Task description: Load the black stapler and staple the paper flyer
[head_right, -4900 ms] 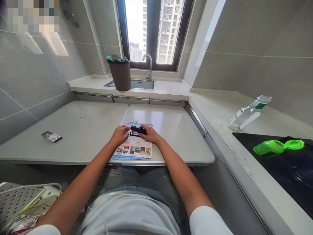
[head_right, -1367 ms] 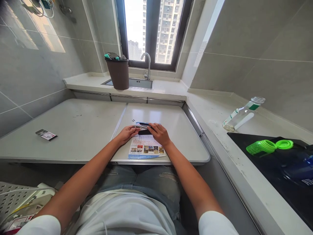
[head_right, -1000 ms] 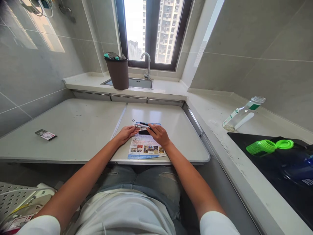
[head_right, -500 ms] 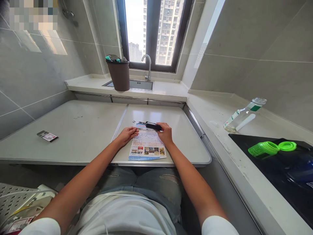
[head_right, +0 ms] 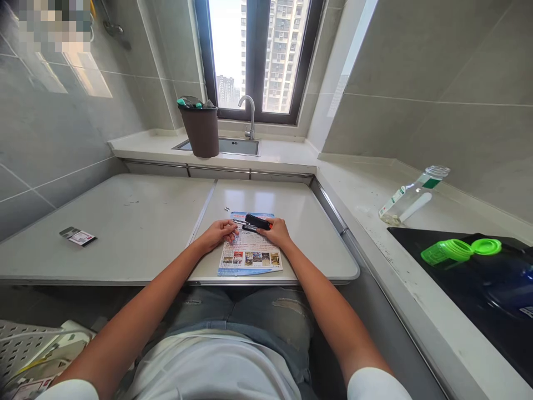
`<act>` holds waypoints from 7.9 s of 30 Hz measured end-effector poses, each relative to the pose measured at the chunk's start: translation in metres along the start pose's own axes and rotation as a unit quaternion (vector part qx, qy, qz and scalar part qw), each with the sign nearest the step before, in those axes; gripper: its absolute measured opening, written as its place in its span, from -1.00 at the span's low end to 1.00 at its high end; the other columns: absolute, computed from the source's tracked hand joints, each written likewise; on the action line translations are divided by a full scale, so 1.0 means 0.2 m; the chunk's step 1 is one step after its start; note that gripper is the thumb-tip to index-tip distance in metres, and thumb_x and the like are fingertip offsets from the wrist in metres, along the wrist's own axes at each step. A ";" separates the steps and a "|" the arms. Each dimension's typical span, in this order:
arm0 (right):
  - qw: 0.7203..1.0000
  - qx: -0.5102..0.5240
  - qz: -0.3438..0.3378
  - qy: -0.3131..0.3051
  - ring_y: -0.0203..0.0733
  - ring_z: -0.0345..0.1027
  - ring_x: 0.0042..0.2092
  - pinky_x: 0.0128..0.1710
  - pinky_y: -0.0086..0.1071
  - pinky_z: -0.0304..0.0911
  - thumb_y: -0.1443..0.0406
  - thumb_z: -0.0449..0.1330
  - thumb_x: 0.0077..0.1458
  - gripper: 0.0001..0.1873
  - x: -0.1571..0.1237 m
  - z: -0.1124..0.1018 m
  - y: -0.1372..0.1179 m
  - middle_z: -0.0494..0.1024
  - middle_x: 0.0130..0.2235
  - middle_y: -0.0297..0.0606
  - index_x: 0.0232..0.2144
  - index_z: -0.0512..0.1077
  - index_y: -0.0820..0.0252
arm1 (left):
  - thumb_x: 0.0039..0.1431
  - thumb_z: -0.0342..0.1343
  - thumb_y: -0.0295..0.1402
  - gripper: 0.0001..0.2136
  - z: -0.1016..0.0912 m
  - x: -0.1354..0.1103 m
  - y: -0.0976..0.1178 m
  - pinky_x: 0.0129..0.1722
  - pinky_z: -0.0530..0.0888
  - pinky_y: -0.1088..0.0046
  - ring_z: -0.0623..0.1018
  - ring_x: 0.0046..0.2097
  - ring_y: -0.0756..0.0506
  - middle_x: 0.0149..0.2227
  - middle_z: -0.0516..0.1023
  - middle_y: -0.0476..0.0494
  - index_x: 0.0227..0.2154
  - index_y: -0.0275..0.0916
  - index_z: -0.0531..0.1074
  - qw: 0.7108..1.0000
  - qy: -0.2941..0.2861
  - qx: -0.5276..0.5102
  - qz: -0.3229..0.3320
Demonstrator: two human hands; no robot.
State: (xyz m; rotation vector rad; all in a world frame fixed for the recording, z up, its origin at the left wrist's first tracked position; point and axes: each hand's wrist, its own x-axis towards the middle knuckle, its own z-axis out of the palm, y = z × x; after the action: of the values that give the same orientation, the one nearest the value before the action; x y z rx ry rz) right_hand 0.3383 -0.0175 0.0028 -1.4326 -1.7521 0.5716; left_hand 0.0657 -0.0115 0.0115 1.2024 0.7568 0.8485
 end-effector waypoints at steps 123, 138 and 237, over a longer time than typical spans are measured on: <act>0.970 -0.017 -0.238 -0.039 0.06 0.49 0.07 0.15 0.00 0.38 0.30 0.33 0.21 -0.56 0.01 0.00 -0.03 0.61 0.04 -0.15 0.13 0.50 0.05 | 0.35 0.18 -0.32 -0.81 -0.07 0.08 0.02 0.08 0.46 0.15 0.55 0.01 -0.23 -0.08 0.72 -0.17 -0.09 -0.15 0.67 0.775 0.053 0.581 0.242; 0.974 0.190 -0.120 0.015 -0.01 0.59 -0.13 -0.05 -0.14 0.44 0.11 0.49 0.00 -0.62 0.05 -0.06 0.01 0.72 -0.17 -0.23 -0.11 0.69 0.07 | 0.31 0.25 -0.21 -0.83 -0.10 0.03 0.06 0.11 0.55 0.18 0.66 -0.02 -0.19 -0.09 0.74 -0.14 -0.17 -0.09 0.70 0.848 0.029 0.450 0.279; 0.979 -0.056 -0.197 0.018 0.02 0.47 0.01 0.10 -0.01 0.33 0.28 0.16 0.34 -0.63 -0.10 -0.33 0.17 0.67 -0.02 -0.21 0.11 0.62 -0.07 | 0.18 0.24 -0.45 -0.76 -0.15 0.17 -0.05 -0.02 0.65 0.23 0.58 -0.17 -0.07 0.13 0.41 -0.19 -0.08 -0.19 0.61 0.923 0.166 0.298 0.177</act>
State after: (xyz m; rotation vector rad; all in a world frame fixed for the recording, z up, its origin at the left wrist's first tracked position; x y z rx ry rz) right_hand 0.4137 -0.0362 0.0103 -1.1143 -1.9944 0.2375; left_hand 0.0577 0.0318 -0.0071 1.7990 1.1469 1.1871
